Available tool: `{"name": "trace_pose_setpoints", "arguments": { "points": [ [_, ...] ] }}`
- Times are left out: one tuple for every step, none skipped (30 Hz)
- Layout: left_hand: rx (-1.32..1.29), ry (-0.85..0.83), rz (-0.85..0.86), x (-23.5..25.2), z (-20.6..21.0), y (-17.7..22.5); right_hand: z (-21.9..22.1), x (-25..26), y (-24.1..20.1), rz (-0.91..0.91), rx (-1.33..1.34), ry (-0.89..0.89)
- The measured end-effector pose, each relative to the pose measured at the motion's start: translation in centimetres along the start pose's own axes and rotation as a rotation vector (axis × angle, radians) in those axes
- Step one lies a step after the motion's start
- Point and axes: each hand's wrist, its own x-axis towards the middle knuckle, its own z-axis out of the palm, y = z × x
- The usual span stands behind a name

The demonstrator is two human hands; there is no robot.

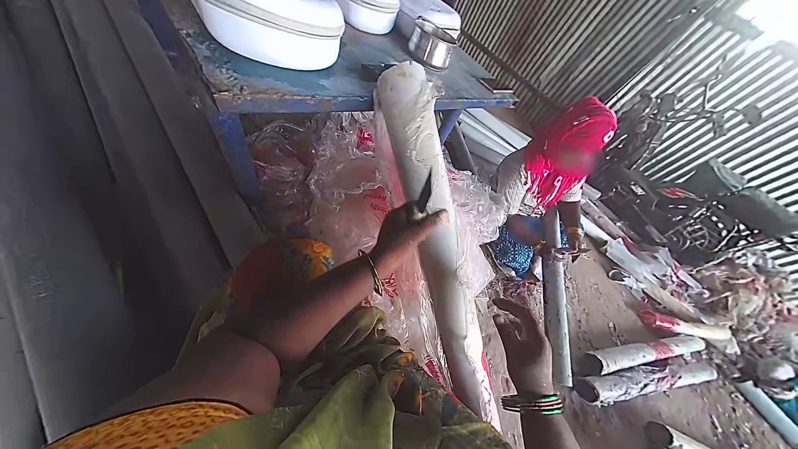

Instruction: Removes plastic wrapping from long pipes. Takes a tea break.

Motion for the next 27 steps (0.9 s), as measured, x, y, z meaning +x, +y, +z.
{"name": "trace_pose_setpoints", "arguments": {
  "points": [
    [0.030,0.078,0.009,1.1,-0.9,-0.7,0.2,0.8,-0.5,0.004,-0.022,-0.026],
    [0.040,0.128,-0.005,2.0,-1.5,-1.4,0.5,1.6,-1.1,0.004,-0.035,-0.060],
    [0.042,0.162,-0.011,2.8,-1.9,-2.5,0.8,2.6,-1.8,0.013,-0.045,-0.099],
    [0.024,0.204,-0.009,3.5,-2.0,-3.9,1.2,3.7,-2.7,0.030,-0.055,-0.142],
    [-0.001,0.259,0.007,4.3,-1.8,-5.6,1.6,4.8,-3.6,0.051,-0.071,-0.175],
    [-0.021,0.303,0.011,4.9,-1.4,-7.0,2.0,5.9,-4.5,0.072,-0.091,-0.206],
    [-0.051,0.314,-0.029,4.9,-1.1,-7.8,2.5,7.1,-5.2,0.084,-0.117,-0.226],
    [-0.087,0.294,-0.116,4.6,-0.8,-7.8,3.1,8.2,-5.9,0.079,-0.152,-0.237],
    [-0.141,0.221,-0.238,4.1,-0.8,-7.3,3.6,9.4,-6.4,0.065,-0.199,-0.249],
    [-0.185,0.165,-0.324,3.8,-0.6,-6.9,4.1,10.4,-6.9,0.048,-0.256,-0.261],
    [-0.209,0.141,-0.360,3.5,-0.4,-6.6,4.7,11.4,-7.4,0.027,-0.324,-0.267],
    [-0.200,0.121,-0.359,3.3,-0.2,-6.5,5.2,12.3,-8.0,0.016,-0.396,-0.272],
    [-0.169,0.097,-0.345,3.1,-0.2,-6.5,5.8,13.1,-8.6,0.020,-0.469,-0.280],
    [-0.130,0.071,-0.325,3.1,-0.2,-6.7,6.3,13.8,-9.2,0.037,-0.539,-0.293],
    [-0.086,0.039,-0.302,3.2,-0.3,-7.0,6.9,14.4,-9.6,0.047,-0.600,-0.304],
    [-0.053,0.012,-0.294,3.2,-0.3,-7.2,7.4,15.0,-10.0,0.053,-0.660,-0.313],
    [-0.025,-0.019,-0.300,3.2,-0.4,-7.3,7.9,15.5,-10.2,0.061,-0.711,-0.325],
    [-0.032,-0.045,-0.313,3.2,-0.4,-7.4,8.3,15.9,-10.4,0.060,-0.764,-0.344],
    [-0.083,-0.063,-0.321,3.3,-0.3,-7.5,8.6,16.3,-10.6,0.052,-0.810,-0.368],
    [-0.142,-0.075,-0.320,3.3,-0.3,-7.6,8.9,16.6,-10.6,0.034,-0.833,-0.387],
    [-0.203,-0.083,-0.316,3.4,-0.4,-7.6,9.0,16.8,-10.5,-0.001,-0.834,-0.392],
    [-0.249,-0.084,-0.307,3.3,-0.4,-7.4,9.0,17.0,-10.3,-0.036,-0.825,-0.390],
    [-0.288,-0.083,-0.301,3.2,-0.5,-7.2,8.9,17.2,-9.9,-0.064,-0.799,-0.393],
    [-0.324,-0.082,-0.310,3.2,-0.6,-7.1,8.7,17.3,-9.5,-0.106,-0.754,-0.394],
    [-0.342,-0.074,-0.326,3.1,-0.6,-7.0,8.5,17.5,-9.1,-0.131,-0.721,-0.413],
    [-0.353,-0.063,-0.341,3.1,-0.7,-7.0,8.3,17.8,-8.8,-0.150,-0.707,-0.437],
    [-0.364,-0.054,-0.348,3.1,-0.7,-7.1,8.1,18.1,-8.6,-0.162,-0.700,-0.465]
  ]
}}
